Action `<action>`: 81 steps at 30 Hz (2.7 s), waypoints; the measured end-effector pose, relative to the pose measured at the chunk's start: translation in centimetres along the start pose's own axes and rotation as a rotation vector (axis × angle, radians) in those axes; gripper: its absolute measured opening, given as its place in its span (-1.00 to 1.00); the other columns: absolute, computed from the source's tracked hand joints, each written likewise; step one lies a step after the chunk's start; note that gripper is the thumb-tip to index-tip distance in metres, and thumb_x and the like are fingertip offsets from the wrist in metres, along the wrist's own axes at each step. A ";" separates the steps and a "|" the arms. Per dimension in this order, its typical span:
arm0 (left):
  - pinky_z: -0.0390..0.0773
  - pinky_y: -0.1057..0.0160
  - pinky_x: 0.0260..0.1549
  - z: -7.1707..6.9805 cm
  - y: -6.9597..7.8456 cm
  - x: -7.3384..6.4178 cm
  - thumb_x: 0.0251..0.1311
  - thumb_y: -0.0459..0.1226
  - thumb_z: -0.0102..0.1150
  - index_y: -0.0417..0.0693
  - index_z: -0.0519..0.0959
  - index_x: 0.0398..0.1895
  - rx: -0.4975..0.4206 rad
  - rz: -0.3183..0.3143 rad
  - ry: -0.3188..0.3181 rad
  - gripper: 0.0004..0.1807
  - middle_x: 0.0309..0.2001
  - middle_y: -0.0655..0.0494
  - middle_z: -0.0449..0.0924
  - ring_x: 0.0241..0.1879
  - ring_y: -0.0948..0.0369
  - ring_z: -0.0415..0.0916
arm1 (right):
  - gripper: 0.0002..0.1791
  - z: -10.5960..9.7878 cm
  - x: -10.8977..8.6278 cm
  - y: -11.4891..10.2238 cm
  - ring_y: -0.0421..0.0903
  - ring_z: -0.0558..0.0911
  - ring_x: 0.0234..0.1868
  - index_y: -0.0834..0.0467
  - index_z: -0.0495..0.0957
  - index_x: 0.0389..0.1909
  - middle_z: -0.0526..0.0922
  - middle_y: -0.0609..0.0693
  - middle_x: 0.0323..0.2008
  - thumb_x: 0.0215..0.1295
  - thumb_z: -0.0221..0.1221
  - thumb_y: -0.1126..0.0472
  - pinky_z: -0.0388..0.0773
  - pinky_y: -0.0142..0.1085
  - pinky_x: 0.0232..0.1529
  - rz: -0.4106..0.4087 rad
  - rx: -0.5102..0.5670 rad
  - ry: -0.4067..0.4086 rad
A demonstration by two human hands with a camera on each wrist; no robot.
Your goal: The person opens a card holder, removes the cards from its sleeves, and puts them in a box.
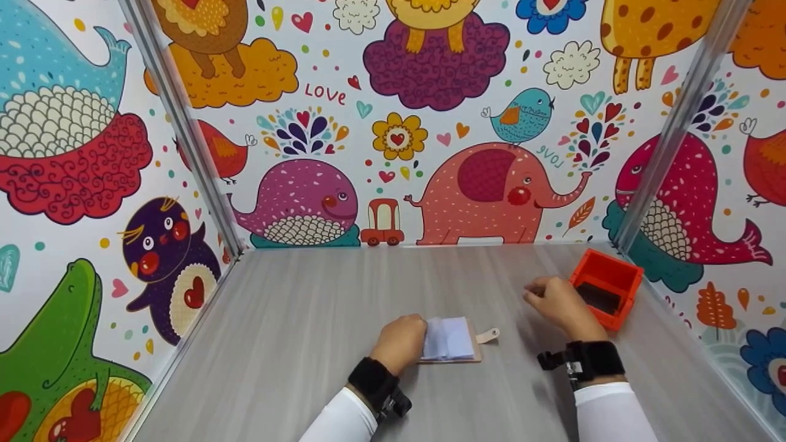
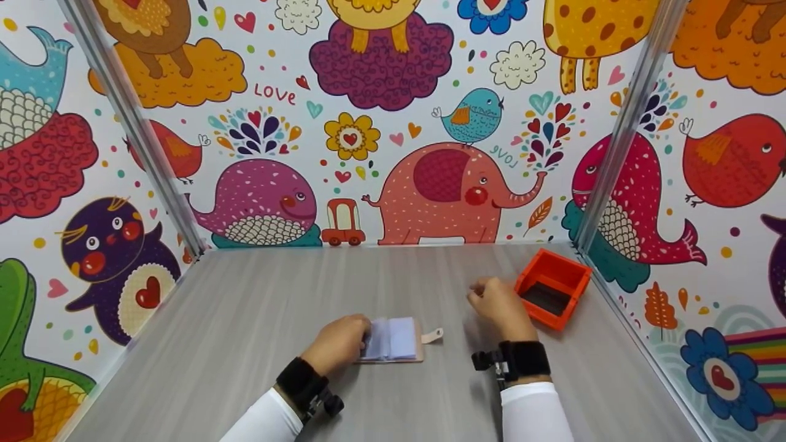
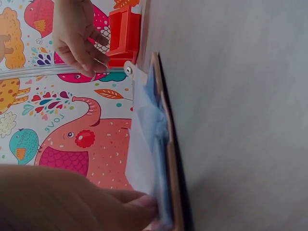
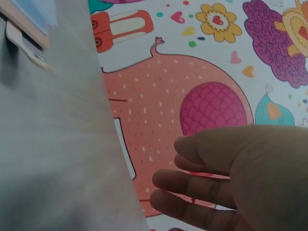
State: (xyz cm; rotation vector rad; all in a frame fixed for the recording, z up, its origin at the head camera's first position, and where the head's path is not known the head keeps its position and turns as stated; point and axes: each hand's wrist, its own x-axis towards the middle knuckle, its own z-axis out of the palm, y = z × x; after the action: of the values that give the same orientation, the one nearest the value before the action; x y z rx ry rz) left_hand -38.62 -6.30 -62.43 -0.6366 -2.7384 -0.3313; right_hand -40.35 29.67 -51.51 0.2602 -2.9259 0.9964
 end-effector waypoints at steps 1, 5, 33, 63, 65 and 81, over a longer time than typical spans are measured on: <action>0.67 -0.06 -0.46 -0.8 0.4 -0.1 0.20 -0.43 0.30 -0.02 0.75 -0.39 0.000 -0.003 -0.006 -0.86 -0.40 0.07 0.71 -0.41 0.06 0.70 | -0.65 0.3 0.1 -0.2 0.17 0.78 -0.02 0.34 0.79 0.19 0.87 0.30 0.04 0.59 0.34 0.19 0.79 0.21 0.20 0.002 0.001 -0.011; 0.72 -0.02 -0.37 -5.8 2.8 -1.0 0.22 -0.44 0.36 -0.09 0.76 -0.36 0.029 -0.025 -0.057 -0.91 -0.36 0.04 0.73 -0.36 0.03 0.72 | -0.63 1.1 0.3 -1.3 0.10 0.77 -0.06 0.33 0.77 0.22 0.87 0.27 0.03 0.61 0.34 0.17 0.80 0.18 0.20 0.009 0.002 -0.038; 0.56 -0.15 -0.49 -1.6 0.4 0.4 0.04 -0.46 0.30 0.03 0.66 -0.60 0.010 0.013 0.080 -0.80 -0.50 0.05 0.77 -0.51 0.00 0.70 | -0.72 10.0 -1.1 -9.2 0.05 0.88 -0.14 0.35 0.83 -0.06 0.91 0.15 -0.17 0.35 0.53 0.23 0.81 -0.18 -0.08 -0.408 0.050 -0.214; 0.61 0.07 -0.40 -7.3 3.5 -0.7 0.06 -0.40 0.49 0.09 0.67 -0.67 0.053 0.017 0.048 -0.73 -0.54 0.17 0.76 -0.53 0.12 0.66 | -0.61 11.8 -1.9 -10.4 -0.12 0.77 -0.24 0.28 0.85 -0.10 0.87 0.10 -0.19 0.08 0.67 0.19 0.75 -0.19 -0.17 -0.426 -0.121 -0.144; 0.63 0.07 -0.40 -7.1 3.4 -0.6 0.08 -0.42 0.48 0.06 0.68 -0.66 0.031 0.007 0.035 -0.74 -0.52 0.15 0.77 -0.52 0.11 0.67 | -0.62 11.8 -1.9 -10.4 -0.14 0.76 -0.26 0.28 0.85 -0.11 0.87 0.09 -0.22 0.07 0.66 0.20 0.74 -0.19 -0.18 -0.424 -0.122 -0.145; 0.59 -0.05 -0.47 -1.6 0.6 0.1 0.06 -0.53 0.32 -0.01 0.65 -0.56 -0.075 -0.012 0.061 -0.77 -0.48 0.03 0.75 -0.52 0.12 0.59 | -0.80 11.4 -1.6 -10.1 -0.19 0.54 -0.37 0.31 0.78 -0.13 0.72 -0.03 -0.40 0.21 0.47 0.43 0.57 -0.24 -0.30 -0.311 -0.071 -0.040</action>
State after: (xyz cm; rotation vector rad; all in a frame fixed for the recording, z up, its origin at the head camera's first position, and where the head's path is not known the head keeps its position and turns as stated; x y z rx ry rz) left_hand -38.01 -6.17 -60.81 -0.6187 -2.6834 -0.4511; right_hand -36.83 15.09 -54.62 0.7120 -2.8253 0.8483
